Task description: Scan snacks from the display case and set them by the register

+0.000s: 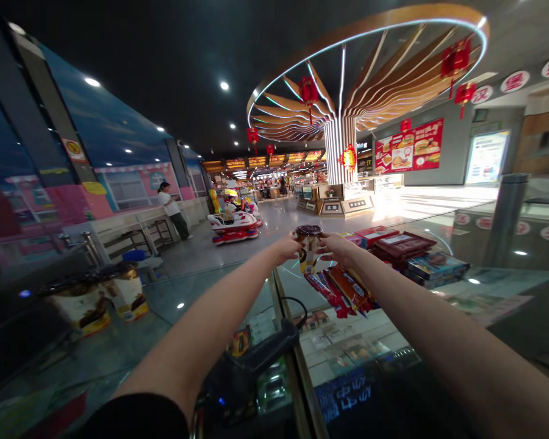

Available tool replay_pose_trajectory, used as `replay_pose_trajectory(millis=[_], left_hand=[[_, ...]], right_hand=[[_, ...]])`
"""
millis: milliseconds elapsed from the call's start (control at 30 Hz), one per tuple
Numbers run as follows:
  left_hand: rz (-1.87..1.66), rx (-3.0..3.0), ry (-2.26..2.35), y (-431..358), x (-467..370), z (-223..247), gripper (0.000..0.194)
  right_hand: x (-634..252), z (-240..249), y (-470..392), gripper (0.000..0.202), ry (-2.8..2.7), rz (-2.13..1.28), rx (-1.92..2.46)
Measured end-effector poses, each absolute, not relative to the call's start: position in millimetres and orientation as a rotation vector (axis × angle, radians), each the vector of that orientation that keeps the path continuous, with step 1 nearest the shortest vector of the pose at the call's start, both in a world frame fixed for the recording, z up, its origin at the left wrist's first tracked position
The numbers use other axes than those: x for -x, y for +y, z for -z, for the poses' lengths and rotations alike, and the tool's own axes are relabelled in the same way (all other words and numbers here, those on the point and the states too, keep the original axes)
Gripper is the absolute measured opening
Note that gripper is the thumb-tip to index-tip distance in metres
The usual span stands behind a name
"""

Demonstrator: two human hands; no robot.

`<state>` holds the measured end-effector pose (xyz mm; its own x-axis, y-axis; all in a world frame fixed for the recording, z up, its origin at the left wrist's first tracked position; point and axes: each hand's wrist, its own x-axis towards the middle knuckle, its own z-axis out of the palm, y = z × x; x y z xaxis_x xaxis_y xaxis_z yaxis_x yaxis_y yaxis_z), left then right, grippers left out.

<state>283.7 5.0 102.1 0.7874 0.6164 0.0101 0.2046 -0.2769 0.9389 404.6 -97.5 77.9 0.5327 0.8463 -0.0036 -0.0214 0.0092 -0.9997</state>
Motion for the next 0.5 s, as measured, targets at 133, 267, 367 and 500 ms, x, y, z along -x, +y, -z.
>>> replay_pose_trajectory(millis=[133, 267, 367, 500], left_hand=[[-0.441, -1.860, 0.673, 12.0, -249.9, -106.4, 0.062], [-0.480, -1.860, 0.694, 14.6, -215.8, -106.7, 0.060], [-0.520, -1.863, 0.693, 13.9, -192.1, -106.4, 0.058], [-0.582, -1.850, 0.741, 14.5, -162.4, -106.1, 0.058]], right_hand=[[-373.5, -80.8, -90.7, 0.027, -0.820, -0.840, 1.411], [-344.6, -81.5, -84.5, 0.034, -0.883, -0.887, 1.377], [-325.2, -82.1, -81.8, 0.037, -0.939, -0.901, 1.353], [-299.3, -84.5, -77.3, 0.040, -0.994, -0.924, 1.368]])
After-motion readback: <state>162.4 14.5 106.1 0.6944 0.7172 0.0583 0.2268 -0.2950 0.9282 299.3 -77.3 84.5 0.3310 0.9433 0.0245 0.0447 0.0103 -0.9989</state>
